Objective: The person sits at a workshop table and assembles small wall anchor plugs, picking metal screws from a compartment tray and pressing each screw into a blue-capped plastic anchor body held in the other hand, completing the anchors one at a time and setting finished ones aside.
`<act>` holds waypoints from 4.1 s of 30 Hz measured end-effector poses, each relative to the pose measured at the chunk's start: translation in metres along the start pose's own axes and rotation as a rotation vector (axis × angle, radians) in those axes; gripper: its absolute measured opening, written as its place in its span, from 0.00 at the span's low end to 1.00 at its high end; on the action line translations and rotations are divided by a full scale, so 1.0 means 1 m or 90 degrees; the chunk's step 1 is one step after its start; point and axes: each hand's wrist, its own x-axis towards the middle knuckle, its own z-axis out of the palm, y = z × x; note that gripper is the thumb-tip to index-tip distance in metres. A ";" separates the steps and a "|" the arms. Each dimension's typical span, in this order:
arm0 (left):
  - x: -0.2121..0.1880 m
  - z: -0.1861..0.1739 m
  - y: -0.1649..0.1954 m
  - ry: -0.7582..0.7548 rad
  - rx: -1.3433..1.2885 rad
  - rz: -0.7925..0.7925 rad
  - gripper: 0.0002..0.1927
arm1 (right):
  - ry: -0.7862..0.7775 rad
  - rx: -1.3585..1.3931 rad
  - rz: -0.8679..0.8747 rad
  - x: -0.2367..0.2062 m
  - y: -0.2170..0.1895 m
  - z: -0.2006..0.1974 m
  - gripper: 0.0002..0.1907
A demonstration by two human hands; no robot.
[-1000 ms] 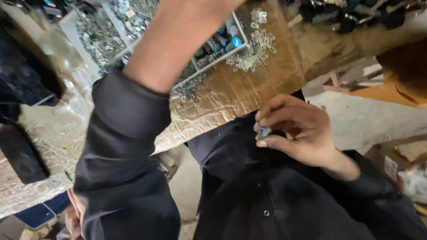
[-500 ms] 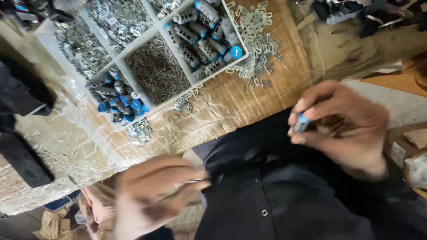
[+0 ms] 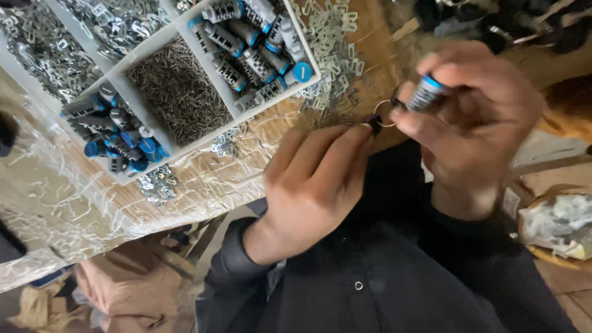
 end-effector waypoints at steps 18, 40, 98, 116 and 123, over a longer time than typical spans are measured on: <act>-0.059 -0.054 -0.022 -0.073 0.204 -0.044 0.16 | -0.270 0.197 0.132 -0.017 -0.032 0.014 0.27; -0.086 -0.056 -0.028 0.046 -0.207 -0.098 0.13 | -0.281 0.244 0.307 -0.047 -0.033 0.064 0.16; -0.091 -0.067 -0.035 0.097 0.133 -0.178 0.12 | -0.288 0.321 0.293 -0.038 -0.031 0.080 0.17; -0.113 -0.094 -0.037 -0.037 -0.770 -0.526 0.21 | -0.535 0.192 0.198 -0.031 -0.026 0.106 0.15; -0.126 -0.093 -0.062 0.091 0.336 -0.253 0.24 | -0.411 0.277 0.314 -0.036 -0.024 0.126 0.19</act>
